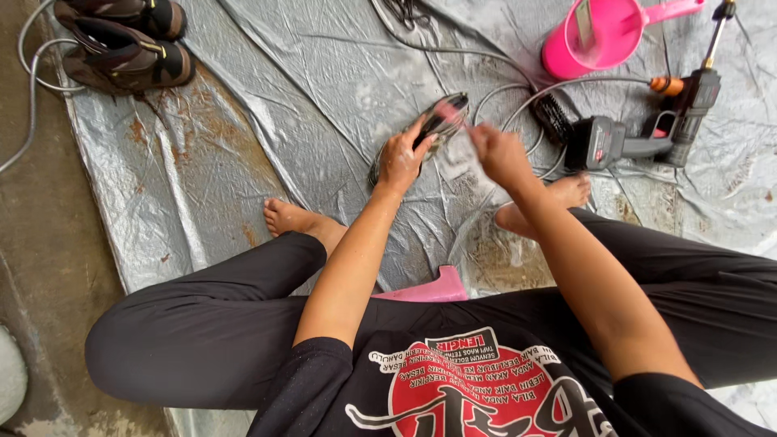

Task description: The person scrubs a shoe with a pink brush and then uses a power drill with a brush attachment to clean the shoe. The person holds the shoe in their left hand while operating the tools with their right hand.

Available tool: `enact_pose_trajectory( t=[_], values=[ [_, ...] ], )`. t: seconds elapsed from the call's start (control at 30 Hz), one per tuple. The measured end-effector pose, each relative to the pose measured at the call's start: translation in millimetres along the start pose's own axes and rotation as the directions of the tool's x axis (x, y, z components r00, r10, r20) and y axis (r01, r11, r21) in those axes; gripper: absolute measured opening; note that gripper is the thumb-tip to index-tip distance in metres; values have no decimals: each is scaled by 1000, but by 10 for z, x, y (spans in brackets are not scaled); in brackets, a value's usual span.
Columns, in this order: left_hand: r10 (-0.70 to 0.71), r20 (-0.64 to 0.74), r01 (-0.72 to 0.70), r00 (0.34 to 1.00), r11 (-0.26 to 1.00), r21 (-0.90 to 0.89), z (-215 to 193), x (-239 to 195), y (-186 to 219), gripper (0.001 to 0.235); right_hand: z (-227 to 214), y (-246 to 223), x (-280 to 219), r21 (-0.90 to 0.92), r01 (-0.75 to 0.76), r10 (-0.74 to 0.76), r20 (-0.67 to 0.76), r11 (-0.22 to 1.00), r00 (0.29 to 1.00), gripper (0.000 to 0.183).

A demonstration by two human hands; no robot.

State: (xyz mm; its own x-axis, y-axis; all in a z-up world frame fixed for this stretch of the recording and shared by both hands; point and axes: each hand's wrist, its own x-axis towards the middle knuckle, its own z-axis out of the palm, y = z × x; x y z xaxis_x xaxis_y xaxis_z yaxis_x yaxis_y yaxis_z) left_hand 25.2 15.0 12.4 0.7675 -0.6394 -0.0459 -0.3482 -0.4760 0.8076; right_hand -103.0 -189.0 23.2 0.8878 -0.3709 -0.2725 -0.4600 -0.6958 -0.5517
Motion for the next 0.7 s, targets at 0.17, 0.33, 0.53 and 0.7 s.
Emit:
enact_pose_trajectory(
  t=[0.17,0.33,0.53,0.7],
  values=[
    [-45,21,46,999,997,-54,-185,-20,254,50,-213,-622,-324,-15,32,-32,-19,999,999,36],
    [-57,45,60,997,997,-51,-100,115,8,48,393,27,-69,124,-8,35,-215,992,976,25],
    [-125,123,147,985,971,-188,-67,215,-258,41,586,-148,-33,217,-110,163,-246,970,956,29],
    [-234,170,277,957,910,-308,-22,419,-414,46,661,267,128,200,-131,194,-339,971,921,32]
  ],
)
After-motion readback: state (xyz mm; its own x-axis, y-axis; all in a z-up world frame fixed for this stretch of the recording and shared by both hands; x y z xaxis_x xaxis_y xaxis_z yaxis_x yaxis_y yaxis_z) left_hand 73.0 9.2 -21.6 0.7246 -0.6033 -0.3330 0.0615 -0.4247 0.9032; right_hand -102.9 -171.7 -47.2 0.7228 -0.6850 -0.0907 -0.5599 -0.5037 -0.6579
